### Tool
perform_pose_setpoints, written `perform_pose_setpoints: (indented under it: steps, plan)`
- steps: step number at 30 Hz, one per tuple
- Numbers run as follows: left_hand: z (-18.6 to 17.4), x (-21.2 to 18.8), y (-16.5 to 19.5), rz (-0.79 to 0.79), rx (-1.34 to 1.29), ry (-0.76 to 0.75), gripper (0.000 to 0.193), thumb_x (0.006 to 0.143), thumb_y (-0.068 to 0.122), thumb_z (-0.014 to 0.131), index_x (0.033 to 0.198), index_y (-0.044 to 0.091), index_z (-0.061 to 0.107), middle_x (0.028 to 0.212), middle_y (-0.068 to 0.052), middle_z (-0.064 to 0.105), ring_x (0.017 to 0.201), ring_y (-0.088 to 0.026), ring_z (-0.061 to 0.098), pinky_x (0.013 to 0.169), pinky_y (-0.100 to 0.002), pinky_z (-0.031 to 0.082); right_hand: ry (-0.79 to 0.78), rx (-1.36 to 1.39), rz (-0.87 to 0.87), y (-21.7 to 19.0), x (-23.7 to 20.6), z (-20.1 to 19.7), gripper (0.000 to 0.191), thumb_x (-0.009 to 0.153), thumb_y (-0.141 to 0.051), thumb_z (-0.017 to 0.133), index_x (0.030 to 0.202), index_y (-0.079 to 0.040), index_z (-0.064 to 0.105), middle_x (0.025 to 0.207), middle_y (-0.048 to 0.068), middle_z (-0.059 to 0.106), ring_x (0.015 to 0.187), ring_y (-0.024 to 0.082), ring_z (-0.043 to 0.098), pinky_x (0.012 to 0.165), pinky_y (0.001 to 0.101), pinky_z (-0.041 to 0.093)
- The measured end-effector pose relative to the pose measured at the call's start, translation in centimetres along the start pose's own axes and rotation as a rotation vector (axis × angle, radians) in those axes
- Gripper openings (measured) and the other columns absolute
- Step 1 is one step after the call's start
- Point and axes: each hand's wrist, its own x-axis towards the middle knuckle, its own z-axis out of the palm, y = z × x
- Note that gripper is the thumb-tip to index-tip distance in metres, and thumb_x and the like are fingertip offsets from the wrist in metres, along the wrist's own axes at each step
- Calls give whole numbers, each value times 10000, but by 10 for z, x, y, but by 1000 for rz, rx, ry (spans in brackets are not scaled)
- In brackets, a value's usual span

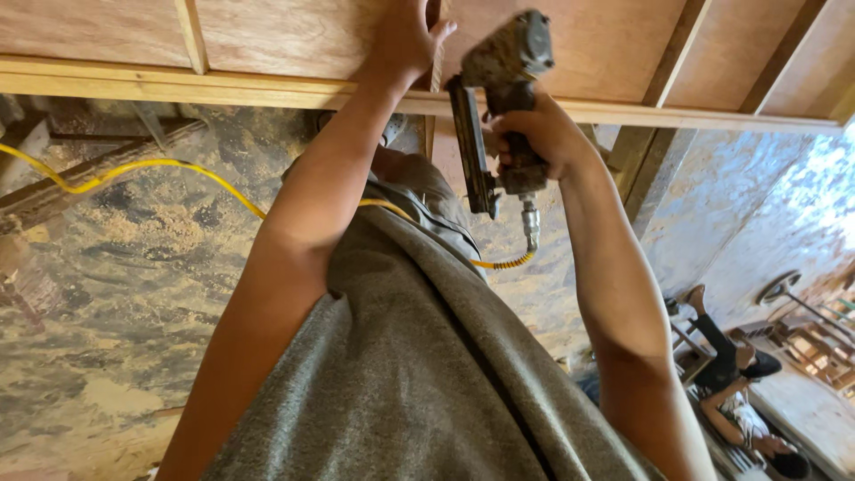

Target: The person uses a pneumatic nail gun to fasten thin wooden strips onto a large plywood frame, holding each strip in place with one hand while driving nails along it. They reposition around the frame to nail different strips, then set the nail gun down near an air compressor at the end.

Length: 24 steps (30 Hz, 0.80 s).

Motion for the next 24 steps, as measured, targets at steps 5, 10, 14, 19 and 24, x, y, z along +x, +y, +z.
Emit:
perform_pose_setpoints:
  steps: [5,10,14,19,24]
  plan:
    - [8,-42,2,-265,-123,-20,353,1065,312,626,1361,122,594,1018,-135,717,851,-273,696,814,-399,596,-150,249,-25,17,6,-33,172,920,-38,560,1073,29,604,676,85,512,598,194,537,547,357,517]
    - [39,-126,22,-550,-333,-240,308,1047,269,625,861,24,629,720,-50,610,604,-156,583,581,-343,494,-138,321,170,35,49,-77,129,942,-112,560,960,10,526,728,101,543,619,216,554,631,416,555]
    - [73,-154,37,-876,-746,-397,210,963,261,675,945,55,712,714,42,633,584,-64,566,499,-262,483,-393,389,236,54,81,-112,103,922,-110,565,946,-25,512,715,74,510,609,201,542,610,425,530]
    - [90,-159,39,-821,-729,-315,221,989,212,711,980,-8,723,765,11,683,622,-54,580,545,-250,473,-436,359,213,68,93,-133,141,901,-125,561,977,-6,564,691,67,509,559,190,519,662,455,579]
    - [94,-164,37,-800,-733,-265,164,991,182,693,995,19,709,775,18,687,623,-44,582,551,-242,473,-457,321,141,60,91,-133,135,882,-90,594,998,-31,563,702,79,548,554,186,528,633,432,558]
